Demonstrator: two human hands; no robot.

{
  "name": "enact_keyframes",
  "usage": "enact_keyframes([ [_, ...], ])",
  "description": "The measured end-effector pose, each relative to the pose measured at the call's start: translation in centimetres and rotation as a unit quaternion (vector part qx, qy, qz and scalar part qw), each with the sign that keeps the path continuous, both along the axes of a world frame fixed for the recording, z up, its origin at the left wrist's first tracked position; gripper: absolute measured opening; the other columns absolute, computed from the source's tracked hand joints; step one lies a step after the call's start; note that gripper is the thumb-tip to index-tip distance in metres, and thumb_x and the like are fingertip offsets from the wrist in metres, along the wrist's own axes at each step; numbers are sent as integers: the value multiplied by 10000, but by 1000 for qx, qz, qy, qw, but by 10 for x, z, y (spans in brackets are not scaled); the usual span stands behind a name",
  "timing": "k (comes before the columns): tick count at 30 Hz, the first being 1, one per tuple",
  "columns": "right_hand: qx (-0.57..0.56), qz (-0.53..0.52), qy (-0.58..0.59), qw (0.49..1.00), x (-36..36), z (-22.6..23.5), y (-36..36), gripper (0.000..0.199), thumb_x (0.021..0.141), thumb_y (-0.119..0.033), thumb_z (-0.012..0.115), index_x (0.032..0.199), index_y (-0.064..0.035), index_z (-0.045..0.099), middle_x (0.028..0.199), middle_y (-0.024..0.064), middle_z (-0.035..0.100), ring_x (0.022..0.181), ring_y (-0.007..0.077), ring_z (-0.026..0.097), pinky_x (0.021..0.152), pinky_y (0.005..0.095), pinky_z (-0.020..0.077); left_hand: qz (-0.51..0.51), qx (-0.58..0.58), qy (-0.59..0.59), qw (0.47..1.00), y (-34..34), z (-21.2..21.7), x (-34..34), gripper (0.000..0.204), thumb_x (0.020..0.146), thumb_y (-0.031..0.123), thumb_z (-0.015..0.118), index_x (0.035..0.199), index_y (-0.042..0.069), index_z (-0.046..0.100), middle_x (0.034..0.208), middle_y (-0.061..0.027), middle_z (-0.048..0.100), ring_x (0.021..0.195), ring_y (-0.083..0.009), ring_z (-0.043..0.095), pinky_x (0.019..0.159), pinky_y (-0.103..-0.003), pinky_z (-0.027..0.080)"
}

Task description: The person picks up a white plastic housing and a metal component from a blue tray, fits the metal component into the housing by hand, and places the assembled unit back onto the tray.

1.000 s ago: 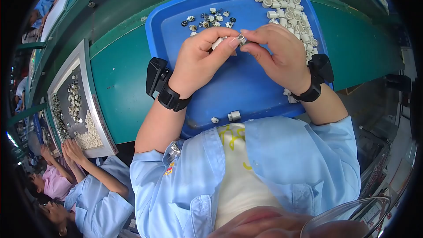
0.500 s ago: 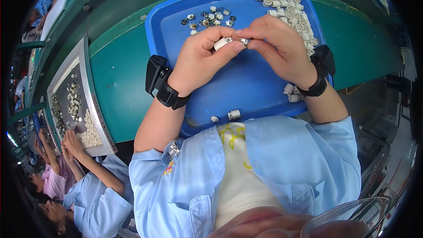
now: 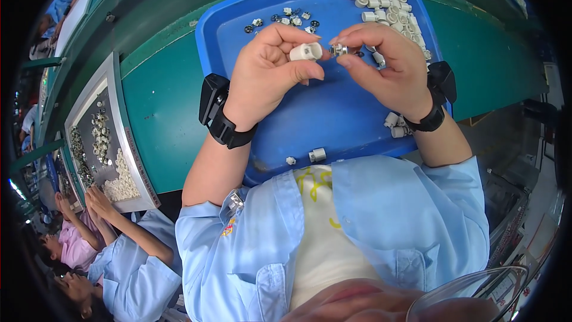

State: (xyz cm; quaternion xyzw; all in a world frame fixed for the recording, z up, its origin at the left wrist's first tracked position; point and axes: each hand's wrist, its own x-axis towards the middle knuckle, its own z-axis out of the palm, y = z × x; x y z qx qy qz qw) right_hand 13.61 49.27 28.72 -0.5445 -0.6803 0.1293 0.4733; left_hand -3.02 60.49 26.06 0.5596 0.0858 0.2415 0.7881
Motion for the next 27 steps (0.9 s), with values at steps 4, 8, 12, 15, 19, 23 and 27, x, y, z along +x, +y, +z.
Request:
enact_keyframes([
  [4, 7, 22, 13, 1000, -5, 7, -2, 197, 729, 25, 633, 908, -11, 559, 913, 107, 599, 783, 176, 578, 693, 266, 460, -9, 9, 38, 999, 5, -2, -3, 379, 792, 11, 618, 1130, 38, 447, 900, -59, 600, 744, -85, 564, 624, -195, 465],
  [8, -34, 13, -10, 999, -8, 9, -3, 196, 738, 5, 639, 917, -7, 562, 900, 109, 602, 785, 184, 584, 692, 267, 462, 4, -13, -3, 1000, -2, -5, 1, 343, 786, 5, 624, 1097, 21, 481, 937, -70, 595, 765, -90, 572, 635, -196, 469],
  [12, -11, -4, 4, 1000, -9, 6, -2, 195, 749, -28, 648, 924, -8, 564, 887, 109, 601, 771, 189, 581, 687, 267, 461, 6, -42, -40, 998, -9, -4, 4, 297, 789, -3, 619, 1064, 5, 507, 977, -85, 588, 789, -94, 574, 647, -196, 469],
  [15, 6, -9, 4, 1000, -9, 3, -2, 186, 755, -61, 656, 913, -10, 571, 886, 110, 601, 776, 189, 576, 689, 269, 454, 0, -26, -39, 999, -8, -5, 3, 296, 794, -15, 605, 1070, -2, 499, 992, -94, 584, 810, -100, 574, 659, -199, 473],
  [19, 12, -11, -4, 1000, -9, 2, -1, 171, 760, -74, 655, 899, -9, 578, 887, 105, 594, 794, 188, 566, 701, 273, 445, -10, 35, -27, 999, -3, -8, -3, 315, 800, -42, 581, 1095, -6, 475, 1016, -107, 579, 845, -116, 579, 691, -212, 484],
  [23, -3, -29, 37, 999, -13, 0, -2, 160, 763, -77, 652, 891, -9, 583, 890, 99, 585, 812, 189, 554, 718, 278, 437, 3, 39, -38, 998, -4, -5, -1, 309, 797, -60, 572, 1088, -11, 480, 1051, -121, 575, 867, -130, 584, 727, -224, 490],
  [27, 34, -36, 49, 998, -11, -4, 2, 164, 746, -68, 662, 899, -43, 606, 843, 70, 597, 729, 169, 558, 634, 248, 453, 51, -1, -44, 998, -17, 5, 6, 298, 785, -64, 581, 1069, -15, 503, 1045, -115, 588, 874, -134, 586, 737, -225, 488],
])
